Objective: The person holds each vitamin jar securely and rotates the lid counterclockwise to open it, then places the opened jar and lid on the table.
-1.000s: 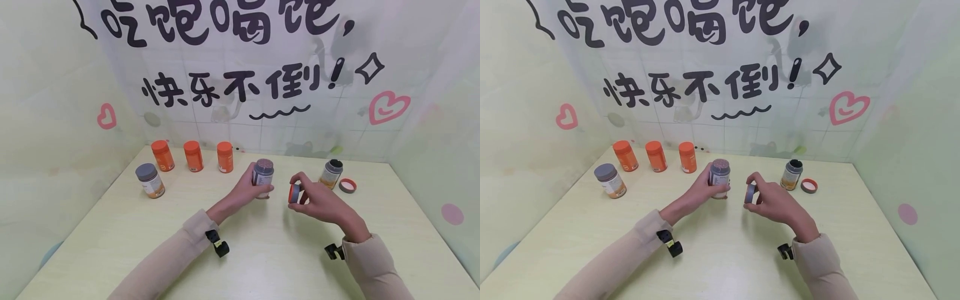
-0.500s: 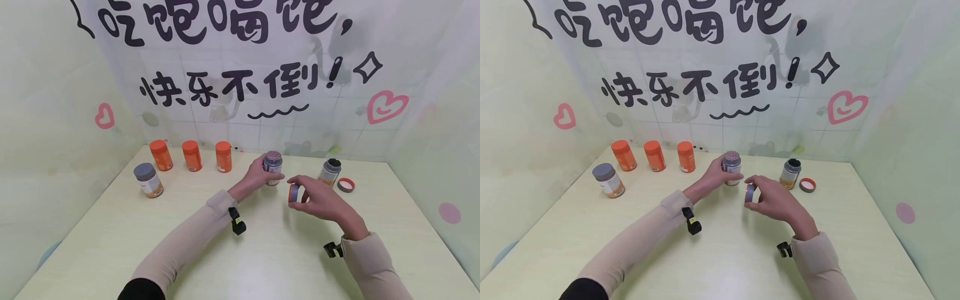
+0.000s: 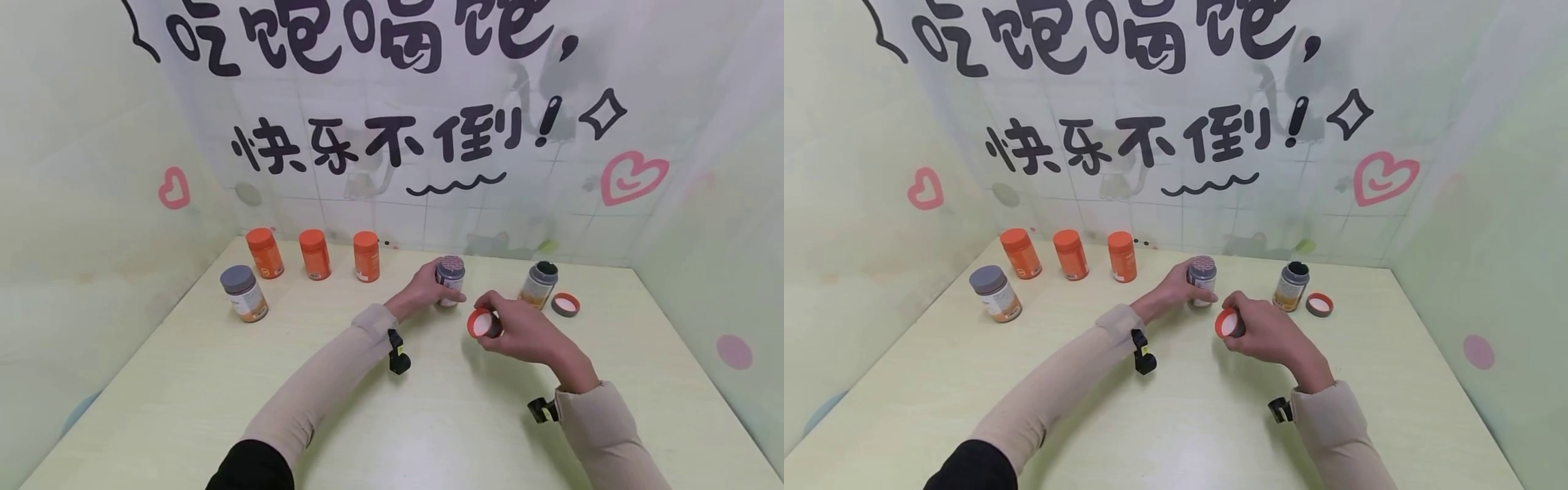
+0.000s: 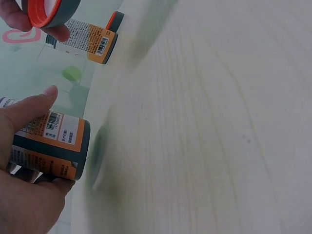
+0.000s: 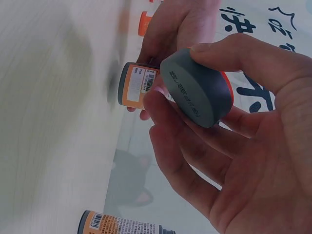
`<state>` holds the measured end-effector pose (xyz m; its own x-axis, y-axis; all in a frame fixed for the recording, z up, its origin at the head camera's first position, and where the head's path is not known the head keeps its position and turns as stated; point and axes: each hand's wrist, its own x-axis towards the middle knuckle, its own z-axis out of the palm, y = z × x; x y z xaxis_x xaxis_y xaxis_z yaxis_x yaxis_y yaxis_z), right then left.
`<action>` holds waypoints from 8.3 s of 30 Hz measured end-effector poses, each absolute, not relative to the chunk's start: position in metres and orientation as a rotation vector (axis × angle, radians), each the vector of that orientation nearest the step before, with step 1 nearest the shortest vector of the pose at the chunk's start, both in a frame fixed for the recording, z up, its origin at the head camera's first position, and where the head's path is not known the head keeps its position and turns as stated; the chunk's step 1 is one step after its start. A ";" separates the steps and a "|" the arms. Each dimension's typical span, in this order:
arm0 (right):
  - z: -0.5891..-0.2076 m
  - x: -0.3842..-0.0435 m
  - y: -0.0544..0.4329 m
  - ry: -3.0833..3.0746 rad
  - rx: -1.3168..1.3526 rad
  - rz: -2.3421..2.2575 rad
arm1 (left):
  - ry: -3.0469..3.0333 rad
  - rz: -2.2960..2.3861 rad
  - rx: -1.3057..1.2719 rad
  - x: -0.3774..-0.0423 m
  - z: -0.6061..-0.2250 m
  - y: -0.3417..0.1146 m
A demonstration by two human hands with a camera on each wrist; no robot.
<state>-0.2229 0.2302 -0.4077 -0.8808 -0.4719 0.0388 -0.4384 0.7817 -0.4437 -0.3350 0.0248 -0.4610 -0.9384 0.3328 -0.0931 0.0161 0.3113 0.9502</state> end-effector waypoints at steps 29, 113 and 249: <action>-0.416 -0.236 0.235 3.021 -0.596 -0.708 | 2.327 1.667 0.337 -0.341 -0.473 0.032; -0.406 -0.224 0.228 3.056 -0.616 -0.516 | 2.305 1.691 0.166 -0.299 -0.462 -0.050; -0.427 -0.193 0.188 3.012 -0.487 -0.657 | 2.389 1.168 0.858 -0.222 -0.464 -0.010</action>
<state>-0.1935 0.1879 -0.4274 -0.9512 -0.3053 0.0454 -0.2965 0.8627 -0.4096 -0.2224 -0.0100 -0.4640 -0.7574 0.6515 -0.0421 0.3668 0.4780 0.7981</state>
